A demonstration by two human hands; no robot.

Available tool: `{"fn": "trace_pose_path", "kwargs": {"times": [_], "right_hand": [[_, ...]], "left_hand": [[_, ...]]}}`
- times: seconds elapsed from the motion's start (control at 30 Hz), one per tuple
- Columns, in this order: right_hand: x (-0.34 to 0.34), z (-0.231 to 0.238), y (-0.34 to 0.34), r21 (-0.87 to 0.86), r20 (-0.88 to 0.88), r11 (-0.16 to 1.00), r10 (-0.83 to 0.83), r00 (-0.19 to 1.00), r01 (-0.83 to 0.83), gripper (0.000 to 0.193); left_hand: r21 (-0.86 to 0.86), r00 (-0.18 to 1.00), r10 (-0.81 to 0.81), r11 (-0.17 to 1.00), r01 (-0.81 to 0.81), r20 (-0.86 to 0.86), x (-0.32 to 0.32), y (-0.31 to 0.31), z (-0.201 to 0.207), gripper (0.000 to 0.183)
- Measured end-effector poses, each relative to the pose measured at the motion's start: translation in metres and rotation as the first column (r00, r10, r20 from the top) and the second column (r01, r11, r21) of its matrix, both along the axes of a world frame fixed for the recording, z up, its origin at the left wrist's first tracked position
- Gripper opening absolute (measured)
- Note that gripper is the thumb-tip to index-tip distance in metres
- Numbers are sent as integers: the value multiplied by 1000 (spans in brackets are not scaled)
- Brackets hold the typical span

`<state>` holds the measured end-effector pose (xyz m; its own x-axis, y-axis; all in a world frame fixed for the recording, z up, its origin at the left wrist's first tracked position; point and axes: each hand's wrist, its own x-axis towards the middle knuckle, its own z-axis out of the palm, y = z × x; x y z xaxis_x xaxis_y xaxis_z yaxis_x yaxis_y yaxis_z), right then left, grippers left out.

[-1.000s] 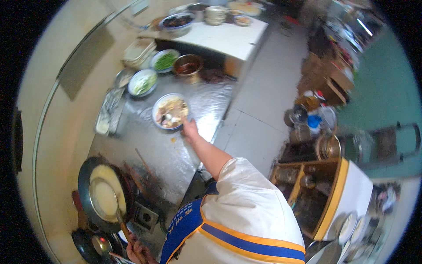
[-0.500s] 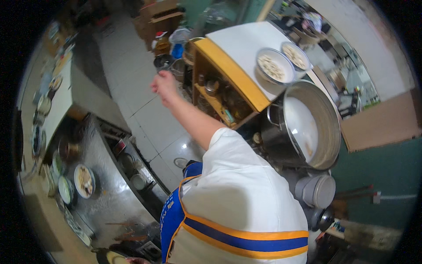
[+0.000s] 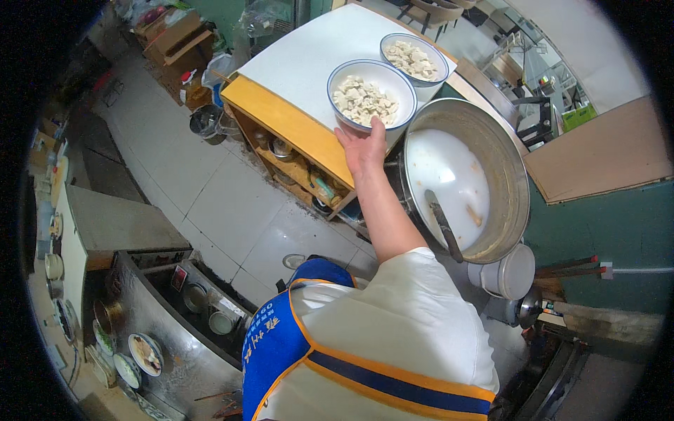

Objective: The person assembles a bowl of noodle soup by scooping cooked noodles and broth from a wok into a bowl, then adding chopped green onions, a dark sauce, and other toppings. The person repeats this process to prepare multiple bowls.

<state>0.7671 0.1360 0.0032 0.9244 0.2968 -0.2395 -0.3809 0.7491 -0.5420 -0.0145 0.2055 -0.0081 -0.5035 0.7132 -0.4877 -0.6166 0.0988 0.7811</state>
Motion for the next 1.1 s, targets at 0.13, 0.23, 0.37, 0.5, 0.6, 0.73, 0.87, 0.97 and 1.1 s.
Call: {"fn": "trace_pose_path", "kwargs": {"times": [0.13, 0.23, 0.37, 0.5, 0.6, 0.73, 0.87, 0.97, 1.1], "right_hand": [[9, -10, 16, 74, 69, 993, -95, 993, 90, 65], [-1, -5, 34, 130, 51, 991, -1, 999, -6, 65], [-27, 18, 71, 180, 168, 892, 388, 906, -415, 80], [-68, 38, 112, 103, 255, 706, 662, 705, -700, 93], [-97, 52, 135, 103, 366, 591, 726, 583, -800, 91], [-169, 113, 159, 159, 369, 330, 855, 366, -931, 92], [-300, 140, 160, 64, 269, -3, 963, 15, -998, 93], [-416, 153, 168, 28, 255, -176, 953, -164, -984, 89], [-558, 174, 162, 43, 267, -400, 888, -375, -915, 79]], "left_hand": [[22, 984, 119, 993, -117, -132, -21, 2, 5, 3], [87, 936, 324, 945, -314, -139, -62, -34, 9, 3], [82, 892, 374, 911, -405, 254, -112, -60, -9, 12], [74, 966, 243, 966, -249, 85, -101, -90, -10, 17], [234, 971, 237, 942, -239, 37, -59, -139, 34, 16], [283, 988, 127, 948, -146, 87, -16, -236, 120, 22], [304, 969, 161, 929, -213, 188, -2, -304, 161, 30], [297, 974, 139, 936, -189, 181, -10, -310, 167, 32], [124, 971, 224, 964, -234, 87, -20, -307, 170, 28]]}}
